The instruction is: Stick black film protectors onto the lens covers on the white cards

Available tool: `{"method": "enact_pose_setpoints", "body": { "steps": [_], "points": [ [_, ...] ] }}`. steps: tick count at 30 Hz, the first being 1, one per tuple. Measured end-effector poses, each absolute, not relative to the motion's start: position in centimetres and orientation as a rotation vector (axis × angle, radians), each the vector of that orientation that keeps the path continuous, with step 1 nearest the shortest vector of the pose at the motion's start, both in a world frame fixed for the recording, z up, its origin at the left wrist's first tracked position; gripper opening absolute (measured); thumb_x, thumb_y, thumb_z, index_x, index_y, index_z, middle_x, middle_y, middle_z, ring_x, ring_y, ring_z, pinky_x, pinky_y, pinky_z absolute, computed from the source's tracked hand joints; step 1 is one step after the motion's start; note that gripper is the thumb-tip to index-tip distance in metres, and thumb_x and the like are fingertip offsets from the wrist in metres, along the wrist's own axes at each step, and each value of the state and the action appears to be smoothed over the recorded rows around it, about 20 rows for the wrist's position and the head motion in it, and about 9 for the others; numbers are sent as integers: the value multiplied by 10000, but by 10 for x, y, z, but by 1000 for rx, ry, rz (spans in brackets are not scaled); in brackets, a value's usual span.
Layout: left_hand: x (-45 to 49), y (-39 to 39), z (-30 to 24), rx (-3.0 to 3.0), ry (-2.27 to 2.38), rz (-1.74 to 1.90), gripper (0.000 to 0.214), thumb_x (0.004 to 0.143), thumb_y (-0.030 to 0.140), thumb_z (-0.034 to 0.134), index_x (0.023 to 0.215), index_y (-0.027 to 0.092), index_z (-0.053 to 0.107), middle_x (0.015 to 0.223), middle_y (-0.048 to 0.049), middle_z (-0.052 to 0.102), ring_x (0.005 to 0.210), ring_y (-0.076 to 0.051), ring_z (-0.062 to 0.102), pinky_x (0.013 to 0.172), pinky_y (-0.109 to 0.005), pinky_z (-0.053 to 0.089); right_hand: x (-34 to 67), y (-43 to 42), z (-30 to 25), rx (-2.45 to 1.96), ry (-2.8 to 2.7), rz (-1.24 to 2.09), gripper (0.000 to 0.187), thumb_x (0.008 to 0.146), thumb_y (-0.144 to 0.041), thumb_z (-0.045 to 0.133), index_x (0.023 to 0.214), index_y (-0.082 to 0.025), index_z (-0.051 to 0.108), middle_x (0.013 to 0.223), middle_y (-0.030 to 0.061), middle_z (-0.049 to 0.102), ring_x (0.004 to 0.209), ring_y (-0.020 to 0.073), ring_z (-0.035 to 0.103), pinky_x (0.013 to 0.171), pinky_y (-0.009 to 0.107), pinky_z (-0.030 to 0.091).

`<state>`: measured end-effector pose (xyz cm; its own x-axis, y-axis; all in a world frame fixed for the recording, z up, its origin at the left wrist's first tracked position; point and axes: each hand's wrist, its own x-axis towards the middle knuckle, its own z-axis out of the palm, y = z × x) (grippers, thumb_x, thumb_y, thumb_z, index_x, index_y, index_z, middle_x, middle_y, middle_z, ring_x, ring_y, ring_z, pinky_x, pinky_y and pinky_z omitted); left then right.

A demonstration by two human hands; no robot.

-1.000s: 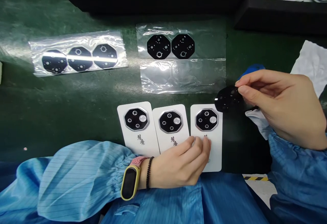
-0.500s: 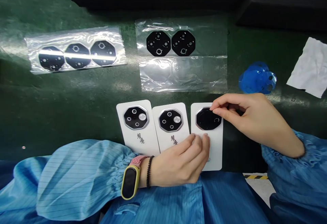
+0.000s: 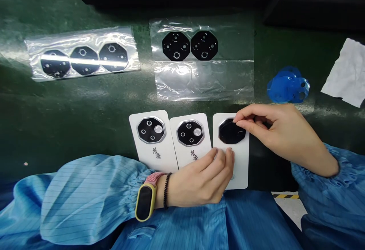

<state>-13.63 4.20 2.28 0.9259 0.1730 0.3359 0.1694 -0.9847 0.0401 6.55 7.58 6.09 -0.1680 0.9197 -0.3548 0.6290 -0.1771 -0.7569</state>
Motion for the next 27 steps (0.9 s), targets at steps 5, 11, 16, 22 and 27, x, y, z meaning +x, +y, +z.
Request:
{"method": "enact_pose_setpoints", "body": {
  "steps": [5, 11, 16, 22, 27],
  "points": [
    [-136, 43, 23, 3064, 277, 552, 300, 918, 127, 433, 1061, -55, 623, 1043, -199, 669, 887, -215, 637, 831, -350, 510, 67, 76, 60, -1802, -1761, 1270, 134, 815, -248, 553, 717, -250, 645, 557, -23, 597, 430, 122, 463, 414, 284, 326],
    [-135, 43, 22, 3056, 285, 563, 296, 916, 119, 429, 1053, -50, 630, 1037, -187, 676, 880, -214, 645, 826, -344, 518, 67, 75, 60, -1805, -1768, 1281, 143, 818, -242, 550, 702, -260, 632, 539, -28, 578, 434, 136, 479, 429, 294, 343],
    [-135, 42, 21, 3057, 276, 564, 297, 913, 114, 425, 1054, -53, 626, 1037, -190, 674, 879, -214, 644, 822, -344, 517, 66, 75, 59, -1780, -1788, 1259, 143, 824, -224, 554, 705, -249, 630, 545, -31, 582, 430, 128, 479, 438, 288, 351],
    [-135, 43, 23, 3055, 272, 563, 296, 900, 84, 418, 1051, -66, 624, 1025, -189, 686, 873, -215, 662, 812, -339, 535, 65, 75, 59, -1784, -1828, 1207, 148, 828, -182, 563, 709, -232, 634, 551, -43, 597, 430, 110, 482, 453, 263, 373],
    [-134, 43, 23, 3070, 300, 579, 294, 890, 69, 411, 1033, -44, 641, 1007, -148, 712, 855, -203, 678, 791, -313, 556, 66, 74, 57, -1761, -1909, 1072, 141, 829, -150, 571, 730, -208, 653, 576, -51, 622, 434, 92, 482, 486, 239, 412]
  ]
}}
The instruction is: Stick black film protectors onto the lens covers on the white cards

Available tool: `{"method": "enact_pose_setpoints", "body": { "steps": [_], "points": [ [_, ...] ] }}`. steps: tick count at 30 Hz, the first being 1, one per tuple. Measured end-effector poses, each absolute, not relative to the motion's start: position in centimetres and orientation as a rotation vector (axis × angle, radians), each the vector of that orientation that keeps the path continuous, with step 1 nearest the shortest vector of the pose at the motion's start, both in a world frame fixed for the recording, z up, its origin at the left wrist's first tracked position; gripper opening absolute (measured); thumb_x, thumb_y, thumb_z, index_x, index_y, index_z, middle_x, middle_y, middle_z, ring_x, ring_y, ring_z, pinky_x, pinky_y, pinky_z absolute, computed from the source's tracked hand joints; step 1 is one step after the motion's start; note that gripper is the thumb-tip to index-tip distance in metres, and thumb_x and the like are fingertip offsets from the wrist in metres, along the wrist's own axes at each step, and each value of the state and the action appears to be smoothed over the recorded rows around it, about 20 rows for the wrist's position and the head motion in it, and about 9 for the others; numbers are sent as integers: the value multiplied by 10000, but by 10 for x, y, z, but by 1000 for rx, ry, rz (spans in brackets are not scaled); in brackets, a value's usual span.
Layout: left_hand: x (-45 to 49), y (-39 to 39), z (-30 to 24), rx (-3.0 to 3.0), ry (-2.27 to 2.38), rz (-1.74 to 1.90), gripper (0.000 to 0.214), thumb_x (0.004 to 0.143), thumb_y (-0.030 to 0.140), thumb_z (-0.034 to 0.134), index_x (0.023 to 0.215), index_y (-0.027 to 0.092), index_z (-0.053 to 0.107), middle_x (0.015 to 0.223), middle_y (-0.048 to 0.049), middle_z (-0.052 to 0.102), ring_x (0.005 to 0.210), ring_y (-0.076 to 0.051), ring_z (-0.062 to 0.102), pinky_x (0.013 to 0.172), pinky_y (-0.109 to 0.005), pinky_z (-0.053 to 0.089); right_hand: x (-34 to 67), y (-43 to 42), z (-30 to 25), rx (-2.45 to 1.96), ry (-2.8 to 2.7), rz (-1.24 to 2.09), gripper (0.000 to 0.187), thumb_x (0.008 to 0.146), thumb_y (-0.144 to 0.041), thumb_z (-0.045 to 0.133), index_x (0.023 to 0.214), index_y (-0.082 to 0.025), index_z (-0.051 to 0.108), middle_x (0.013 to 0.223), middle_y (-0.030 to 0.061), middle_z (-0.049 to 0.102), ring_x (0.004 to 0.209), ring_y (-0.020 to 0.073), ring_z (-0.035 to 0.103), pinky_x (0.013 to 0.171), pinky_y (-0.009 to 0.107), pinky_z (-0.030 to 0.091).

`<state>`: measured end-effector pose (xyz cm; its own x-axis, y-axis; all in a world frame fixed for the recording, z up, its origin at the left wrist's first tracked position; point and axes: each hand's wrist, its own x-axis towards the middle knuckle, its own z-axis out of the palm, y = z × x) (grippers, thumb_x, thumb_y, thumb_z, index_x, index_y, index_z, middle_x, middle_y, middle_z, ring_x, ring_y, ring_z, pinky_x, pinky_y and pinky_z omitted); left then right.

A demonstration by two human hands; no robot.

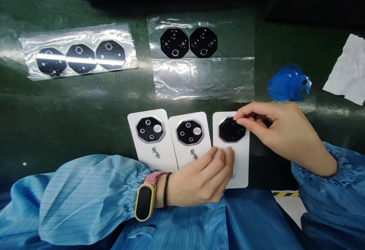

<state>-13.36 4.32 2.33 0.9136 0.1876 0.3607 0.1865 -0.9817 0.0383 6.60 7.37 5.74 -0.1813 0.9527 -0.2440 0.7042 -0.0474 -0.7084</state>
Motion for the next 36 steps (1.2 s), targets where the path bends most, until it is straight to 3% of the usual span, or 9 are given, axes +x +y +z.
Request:
{"method": "enact_pose_setpoints", "body": {
  "steps": [8, 18, 26, 36],
  "points": [
    [-134, 43, 24, 3081, 302, 575, 301, 888, 66, 410, 1045, -47, 641, 1015, -142, 714, 856, -200, 680, 785, -307, 558, 69, 68, 51, -1695, -2065, 790, 139, 842, -114, 598, 765, -199, 676, 641, -39, 660, 461, 86, 512, 451, 232, 384],
    [-134, 40, 23, 3110, 354, 564, 285, 915, 161, 475, 1053, -8, 659, 1011, -129, 704, 998, -258, 672, 855, -339, 561, 67, 64, 44, -1646, -2129, 593, 132, 860, -131, 600, 807, -199, 700, 809, 8, 717, 609, 129, 611, 513, 255, 471],
    [-134, 40, 22, 3108, 406, 589, 264, 895, 221, 546, 1019, 29, 681, 999, -117, 700, 991, -306, 680, 800, -363, 590, 66, 62, 42, -1581, -2158, 503, 134, 854, -97, 604, 804, -188, 688, 792, 9, 703, 677, 141, 628, 552, 260, 510],
    [-134, 37, 21, 3060, 456, 590, 233, 852, 154, 569, 1020, 35, 679, 1013, -125, 681, 967, -337, 682, 789, -422, 594, 64, 60, 42, -1559, -2208, 409, 176, 859, -76, 578, 800, -202, 686, 793, 9, 697, 731, 152, 637, 609, 274, 525]
  ]
}}
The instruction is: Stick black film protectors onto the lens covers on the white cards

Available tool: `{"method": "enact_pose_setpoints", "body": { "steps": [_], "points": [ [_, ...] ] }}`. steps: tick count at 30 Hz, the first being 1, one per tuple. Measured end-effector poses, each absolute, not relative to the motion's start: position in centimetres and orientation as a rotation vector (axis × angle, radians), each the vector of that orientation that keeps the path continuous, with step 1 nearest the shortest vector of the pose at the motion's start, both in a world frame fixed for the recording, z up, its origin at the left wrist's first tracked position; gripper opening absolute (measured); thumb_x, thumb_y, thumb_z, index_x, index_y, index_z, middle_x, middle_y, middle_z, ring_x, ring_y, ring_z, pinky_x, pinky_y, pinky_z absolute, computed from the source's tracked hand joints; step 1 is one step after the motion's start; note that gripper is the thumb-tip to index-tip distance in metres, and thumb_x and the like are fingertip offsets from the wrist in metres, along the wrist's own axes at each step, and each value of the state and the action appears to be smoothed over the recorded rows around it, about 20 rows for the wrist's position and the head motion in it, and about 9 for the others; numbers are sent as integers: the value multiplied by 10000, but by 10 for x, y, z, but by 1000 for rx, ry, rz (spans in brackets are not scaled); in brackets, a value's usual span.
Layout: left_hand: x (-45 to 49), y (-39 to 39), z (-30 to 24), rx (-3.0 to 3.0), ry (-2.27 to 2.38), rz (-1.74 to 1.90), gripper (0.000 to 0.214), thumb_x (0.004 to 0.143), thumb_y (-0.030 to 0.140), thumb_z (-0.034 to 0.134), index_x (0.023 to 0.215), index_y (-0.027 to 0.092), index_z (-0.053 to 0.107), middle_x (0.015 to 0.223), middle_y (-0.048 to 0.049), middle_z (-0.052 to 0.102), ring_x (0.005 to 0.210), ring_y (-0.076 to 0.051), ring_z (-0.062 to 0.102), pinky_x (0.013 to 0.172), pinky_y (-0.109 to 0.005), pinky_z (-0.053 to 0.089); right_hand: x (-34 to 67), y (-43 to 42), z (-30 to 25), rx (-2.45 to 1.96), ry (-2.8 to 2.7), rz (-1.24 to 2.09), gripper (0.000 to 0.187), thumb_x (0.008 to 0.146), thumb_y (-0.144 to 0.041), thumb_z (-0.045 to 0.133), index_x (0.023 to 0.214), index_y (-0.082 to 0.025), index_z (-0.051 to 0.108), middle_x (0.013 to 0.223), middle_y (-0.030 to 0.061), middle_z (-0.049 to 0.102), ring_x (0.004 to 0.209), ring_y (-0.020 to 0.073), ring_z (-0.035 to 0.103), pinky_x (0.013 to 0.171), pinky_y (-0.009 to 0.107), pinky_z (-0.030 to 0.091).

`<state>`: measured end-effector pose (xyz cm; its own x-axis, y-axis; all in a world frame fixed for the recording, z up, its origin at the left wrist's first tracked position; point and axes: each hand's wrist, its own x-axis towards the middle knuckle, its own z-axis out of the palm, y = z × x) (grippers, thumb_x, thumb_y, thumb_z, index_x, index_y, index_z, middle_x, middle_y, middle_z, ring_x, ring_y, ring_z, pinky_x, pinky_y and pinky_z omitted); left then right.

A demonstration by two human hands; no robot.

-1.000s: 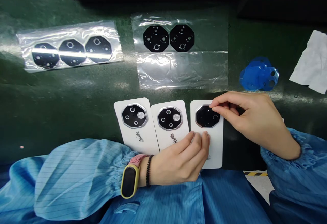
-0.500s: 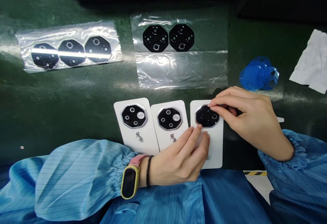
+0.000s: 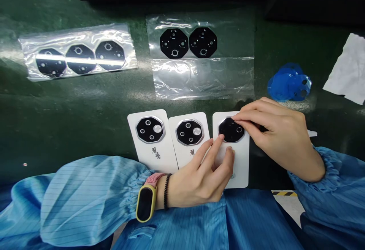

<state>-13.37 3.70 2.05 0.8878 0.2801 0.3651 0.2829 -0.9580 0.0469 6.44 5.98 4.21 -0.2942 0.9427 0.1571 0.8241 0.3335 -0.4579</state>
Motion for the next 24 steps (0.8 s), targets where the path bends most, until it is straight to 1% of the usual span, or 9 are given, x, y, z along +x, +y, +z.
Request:
{"method": "enact_pose_setpoints", "body": {
  "steps": [4, 8, 10, 13, 15, 19, 22, 24],
  "points": [
    [-134, 37, 20, -3046, -440, -588, 242, 858, 171, 574, 1023, 26, 676, 1015, -134, 677, 965, -335, 683, 786, -418, 589, 65, 58, 42, -1541, -2247, 373, 208, 871, -65, 540, 811, -199, 686, 798, 18, 695, 743, 159, 632, 628, 284, 526],
    [-134, 37, 20, -3039, -431, -578, 238, 876, 193, 572, 1026, 41, 676, 1025, -130, 674, 971, -316, 683, 787, -402, 583, 66, 56, 45, -1485, -2333, 321, 257, 865, -10, 490, 823, -179, 679, 817, 36, 692, 766, 166, 625, 664, 296, 532],
    [-134, 37, 20, -3044, -427, -571, 234, 874, 192, 580, 1022, 40, 679, 1026, -131, 672, 979, -326, 680, 780, -402, 578, 66, 55, 47, -1473, -2372, 303, 270, 859, 10, 472, 843, -165, 677, 831, 50, 691, 786, 173, 622, 679, 301, 537],
    [-134, 38, 21, -3040, -423, -569, 232, 876, 192, 584, 1018, 36, 679, 1020, -134, 670, 974, -334, 680, 758, -396, 575, 66, 54, 49, -1477, -2419, 288, 294, 858, 19, 451, 869, -172, 675, 848, 55, 690, 812, 183, 623, 687, 312, 546],
    [-134, 38, 21, -3039, -419, -565, 239, 885, 199, 578, 1025, 32, 676, 1022, -139, 667, 972, -335, 681, 742, -389, 575, 66, 54, 49, -1485, -2444, 271, 305, 855, 24, 442, 862, -174, 674, 847, 56, 688, 812, 185, 622, 671, 311, 546],
    [-134, 39, 21, -3040, -401, -552, 236, 891, 193, 569, 1030, 31, 672, 1029, -136, 659, 983, -347, 675, 721, -379, 574, 65, 55, 51, -1483, -2491, 220, 255, 854, 9, 469, 828, -131, 681, 820, 71, 686, 779, 185, 620, 611, 285, 539],
    [-134, 38, 21, -3049, -406, -546, 228, 883, 167, 559, 1026, 26, 668, 1038, -142, 652, 990, -348, 672, 737, -383, 572, 64, 55, 53, -1461, -2541, 160, 236, 850, 3, 487, 807, -111, 690, 818, 80, 691, 775, 188, 627, 607, 279, 546],
    [-135, 38, 21, -3056, -405, -545, 231, 876, 148, 553, 1029, 14, 663, 1041, -151, 646, 990, -351, 672, 744, -387, 569, 63, 56, 55, -1451, -2577, 114, 254, 850, 4, 477, 806, -119, 694, 823, 78, 693, 782, 190, 630, 612, 280, 552]
  ]
}}
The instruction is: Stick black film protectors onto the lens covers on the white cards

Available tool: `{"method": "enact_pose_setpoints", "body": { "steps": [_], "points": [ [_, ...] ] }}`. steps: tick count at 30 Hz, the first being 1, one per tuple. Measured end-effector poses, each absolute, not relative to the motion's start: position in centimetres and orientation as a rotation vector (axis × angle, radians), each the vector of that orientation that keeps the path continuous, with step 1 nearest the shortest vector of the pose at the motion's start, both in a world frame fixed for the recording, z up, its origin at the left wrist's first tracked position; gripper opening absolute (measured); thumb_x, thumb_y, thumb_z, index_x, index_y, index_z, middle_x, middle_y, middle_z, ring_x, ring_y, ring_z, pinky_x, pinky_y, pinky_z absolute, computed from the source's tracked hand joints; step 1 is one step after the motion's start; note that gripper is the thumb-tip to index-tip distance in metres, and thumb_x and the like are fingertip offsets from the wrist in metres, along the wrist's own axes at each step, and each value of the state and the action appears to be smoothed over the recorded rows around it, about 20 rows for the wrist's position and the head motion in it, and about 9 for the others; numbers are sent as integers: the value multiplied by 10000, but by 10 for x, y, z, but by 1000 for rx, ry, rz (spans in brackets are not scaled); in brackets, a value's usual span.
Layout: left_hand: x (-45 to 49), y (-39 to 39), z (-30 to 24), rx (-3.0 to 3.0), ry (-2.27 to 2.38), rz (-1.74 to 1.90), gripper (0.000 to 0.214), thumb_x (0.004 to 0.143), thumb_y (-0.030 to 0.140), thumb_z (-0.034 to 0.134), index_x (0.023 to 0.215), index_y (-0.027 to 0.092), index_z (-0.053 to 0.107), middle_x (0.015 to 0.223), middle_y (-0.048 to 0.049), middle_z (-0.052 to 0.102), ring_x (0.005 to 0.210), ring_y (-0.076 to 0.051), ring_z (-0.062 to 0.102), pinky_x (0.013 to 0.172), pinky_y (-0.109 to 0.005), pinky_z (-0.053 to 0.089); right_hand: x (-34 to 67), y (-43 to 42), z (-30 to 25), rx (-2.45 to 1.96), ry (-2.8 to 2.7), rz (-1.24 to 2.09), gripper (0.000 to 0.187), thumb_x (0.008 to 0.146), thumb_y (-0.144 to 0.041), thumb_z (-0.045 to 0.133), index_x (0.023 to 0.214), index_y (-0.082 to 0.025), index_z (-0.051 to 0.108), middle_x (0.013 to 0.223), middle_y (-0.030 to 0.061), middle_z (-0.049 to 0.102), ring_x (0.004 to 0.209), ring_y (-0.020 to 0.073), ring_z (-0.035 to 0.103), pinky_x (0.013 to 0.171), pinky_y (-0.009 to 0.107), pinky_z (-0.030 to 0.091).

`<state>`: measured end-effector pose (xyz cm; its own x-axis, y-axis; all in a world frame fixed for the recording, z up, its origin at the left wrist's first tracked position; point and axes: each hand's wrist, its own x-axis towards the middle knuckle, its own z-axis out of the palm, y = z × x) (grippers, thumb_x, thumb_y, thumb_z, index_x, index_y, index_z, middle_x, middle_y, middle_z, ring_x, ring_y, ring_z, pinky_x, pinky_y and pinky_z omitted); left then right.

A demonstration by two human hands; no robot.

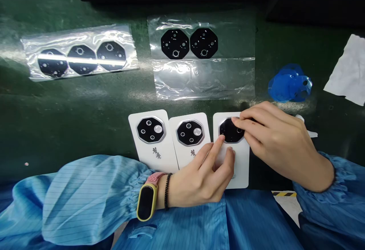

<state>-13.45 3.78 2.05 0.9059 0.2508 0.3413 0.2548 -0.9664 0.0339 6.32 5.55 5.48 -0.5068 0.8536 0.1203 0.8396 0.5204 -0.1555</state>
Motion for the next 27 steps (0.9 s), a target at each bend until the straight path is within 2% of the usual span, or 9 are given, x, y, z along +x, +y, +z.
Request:
{"method": "enact_pose_setpoints", "body": {
  "steps": [5, 10, 15, 21, 27],
  "points": [
    [-135, 38, 22, -3051, -410, -528, 222, 871, 149, 558, 1021, 30, 669, 1035, -134, 652, 991, -336, 673, 762, -384, 564, 65, 55, 58, -1424, -2684, 70, 306, 850, 13, 449, 841, -158, 702, 838, 67, 694, 805, 187, 628, 620, 283, 556],
    [-135, 38, 24, -3040, -404, -516, 224, 879, 179, 558, 1020, 46, 671, 1037, -126, 651, 986, -330, 674, 758, -380, 555, 71, 54, 58, -1438, -2635, 135, 333, 844, 24, 422, 919, -136, 705, 827, 67, 690, 802, 183, 618, 609, 276, 545],
    [-135, 38, 23, -3040, -369, -481, 265, 875, 214, 590, 1060, 34, 653, 1078, -145, 622, 1040, -355, 649, 811, -405, 529, 78, 52, 61, -1461, -2599, 179, 369, 843, 26, 412, 936, -173, 708, 831, 47, 702, 816, 181, 624, 668, 299, 553],
    [-135, 42, 22, -3020, -366, -477, 271, 866, 217, 598, 1074, 56, 663, 1102, -131, 625, 1054, -354, 642, 797, -390, 536, 82, 52, 64, -1497, -2614, 185, 314, 859, 7, 429, 874, -139, 707, 799, 51, 702, 777, 191, 623, 645, 310, 531],
    [-136, 47, 24, -3035, -322, -432, 292, 871, 223, 601, 1105, 57, 656, 1115, -128, 620, 1031, -320, 656, 823, -388, 540, 73, 47, 63, -1351, -2729, -42, 199, 833, 30, 526, 900, -40, 699, 807, 99, 700, 761, 217, 616, 635, 321, 487]
  ]
}}
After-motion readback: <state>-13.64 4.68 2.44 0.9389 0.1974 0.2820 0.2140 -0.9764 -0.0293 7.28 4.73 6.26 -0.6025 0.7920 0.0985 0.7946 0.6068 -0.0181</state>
